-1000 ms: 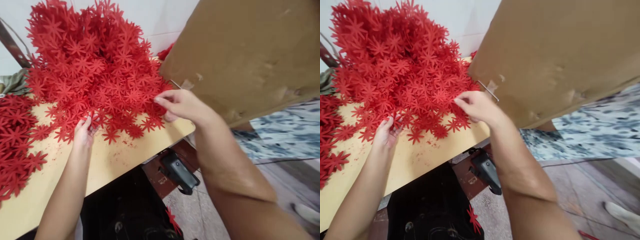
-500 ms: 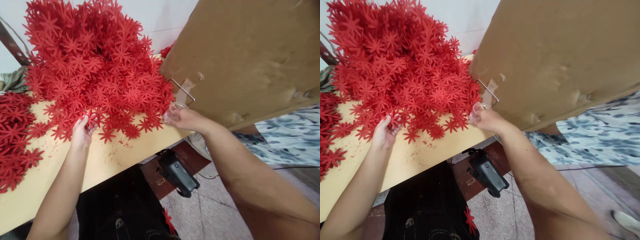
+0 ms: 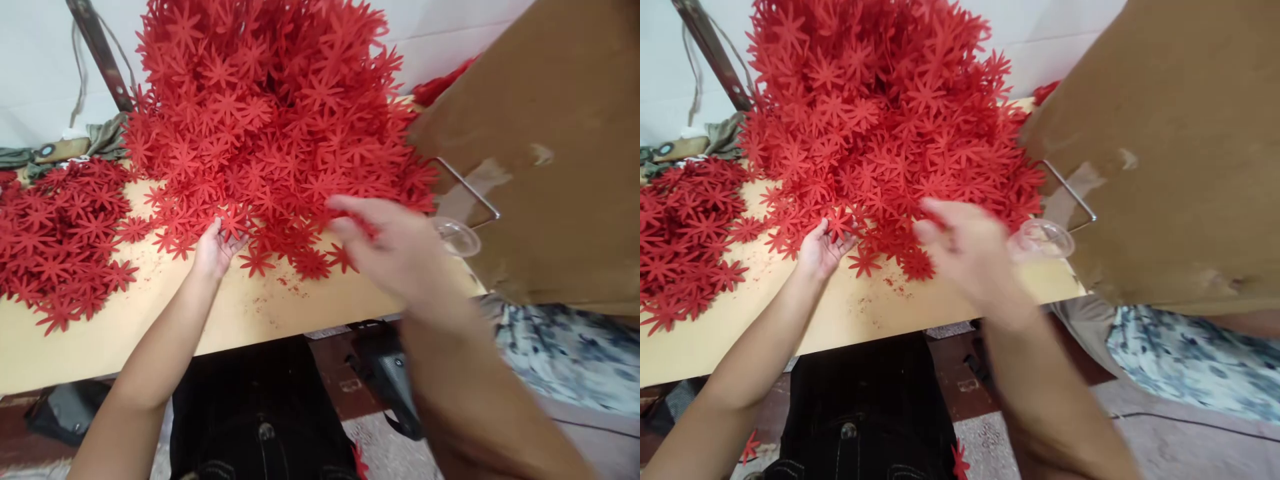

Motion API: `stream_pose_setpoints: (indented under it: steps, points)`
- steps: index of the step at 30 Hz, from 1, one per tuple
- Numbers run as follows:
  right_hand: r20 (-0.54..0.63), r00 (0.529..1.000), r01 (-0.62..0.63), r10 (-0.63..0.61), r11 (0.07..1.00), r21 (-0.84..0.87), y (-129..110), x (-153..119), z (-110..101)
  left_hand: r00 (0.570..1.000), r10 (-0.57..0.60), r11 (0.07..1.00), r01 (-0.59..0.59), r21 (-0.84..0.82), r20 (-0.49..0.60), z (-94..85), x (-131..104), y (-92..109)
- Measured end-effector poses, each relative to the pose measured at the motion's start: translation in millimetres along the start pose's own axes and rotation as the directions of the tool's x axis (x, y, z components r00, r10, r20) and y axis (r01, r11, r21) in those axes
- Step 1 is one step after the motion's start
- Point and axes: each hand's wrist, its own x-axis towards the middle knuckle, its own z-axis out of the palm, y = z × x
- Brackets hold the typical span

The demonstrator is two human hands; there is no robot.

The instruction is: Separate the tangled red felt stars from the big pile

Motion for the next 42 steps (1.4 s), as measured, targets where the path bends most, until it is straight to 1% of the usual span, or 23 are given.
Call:
stream_pose_setpoints:
  steps: [1,3,5,7,9,11,13,14,15,16,18,19,20,21,23,25,27,30,32,34,37,40,42]
  points:
    - [0.081,0.991,0.106,-0.111,0.992,0.062,-22,-4,27,1.000,-0.016,1.000,0.016,-0.013,0.006,-0.7,0,-1]
    - [0.299,0.919,0.212,-0.258,0.961,0.178,-58,-13,79,0.998,-0.034,0.999,0.035,-0.032,0.043,-3.1,-2,-1]
    - [0.440,0.852,0.194,-0.282,0.953,0.234,-81,-25,119,0.995,-0.016,0.999,0.020,-0.044,0.098,-5.7,-6,1]
    - [0.456,0.857,0.136,-0.240,0.959,0.249,-91,-36,139,0.992,-0.002,0.999,0.007,-0.039,0.128,-6.7,-10,4]
    - [0.453,0.863,0.106,-0.223,0.957,0.269,-92,-46,140,0.992,-0.044,0.999,0.046,-0.009,0.120,-5.0,-13,7]
    - [0.456,0.854,0.117,-0.250,0.946,0.301,-89,-50,128,0.992,-0.084,0.996,0.084,0.003,0.091,-2.0,-13,10]
    - [0.456,0.836,0.147,-0.304,0.926,0.348,-84,-46,113,0.997,-0.066,0.998,0.067,-0.017,0.046,0.2,-11,14]
    - [0.437,0.842,0.154,-0.317,0.917,0.369,-81,-41,107,0.998,-0.050,0.998,0.051,-0.027,0.023,0.4,-9,15]
    - [0.398,0.864,0.151,-0.309,0.912,0.381,-78,-34,103,0.999,-0.035,0.999,0.035,-0.033,0.008,-0.1,-7,17]
    - [0.329,0.906,0.130,-0.268,0.914,0.385,-74,-24,100,1.000,-0.025,0.999,0.025,-0.032,0.013,-1.0,-6,18]
    - [0.126,0.988,0.043,-0.094,0.933,0.357,-66,-2,102,0.998,-0.003,1.000,0.005,-0.027,0.058,-3.8,-4,19]
    - [0.050,0.999,-0.023,0.005,0.931,0.365,-62,9,106,0.997,0.021,0.999,-0.018,-0.032,0.079,-5.1,-3,19]
    - [0.049,0.995,-0.098,0.086,0.912,0.398,-59,19,111,0.994,0.053,0.998,-0.050,-0.038,0.092,-6.1,-3,19]
    - [0.104,0.985,-0.168,0.135,0.869,0.466,-56,29,116,0.991,0.092,0.995,-0.088,-0.040,0.095,-6.8,-4,18]
    - [0.300,0.950,-0.263,0.088,0.746,0.612,-54,42,126,0.981,0.179,0.984,-0.178,-0.009,0.079,-7.2,-4,16]
    - [0.400,0.916,-0.299,-0.017,0.635,0.712,-54,48,133,0.962,0.267,0.960,-0.271,0.066,0.061,-6.4,-4,15]
    - [0.394,0.917,-0.290,-0.061,0.576,0.764,-55,51,137,0.932,0.361,0.925,-0.361,0.118,0.021,-5.2,-5,15]
    - [0.373,0.927,-0.295,-0.042,0.531,0.794,-53,54,143,0.891,0.446,0.891,-0.433,0.138,-0.087,-4.0,-6,17]
    - [0.360,0.933,-0.302,-0.007,0.532,0.791,-49,55,147,0.855,0.497,0.866,-0.475,0.160,-0.152,-4.2,-7,19]
    - [0.335,0.942,-0.282,0.014,0.572,0.770,-46,55,150,0.820,0.552,0.829,-0.519,0.210,-0.151,-4.7,-8,21]
    - [0.303,0.953,-0.235,0.006,0.647,0.726,-44,52,149,0.826,0.564,0.790,-0.531,0.306,-0.024,-4.6,-9,19]
    - [0.267,0.959,-0.256,0.098,0.705,0.661,-42,50,145,0.833,0.543,0.757,-0.539,0.368,0.104,-4.2,-8,12]
    - [0.267,0.950,-0.303,0.164,0.694,0.653,-40,50,146,0.828,0.540,0.728,-0.549,0.411,0.150,-5.1,-5,7]
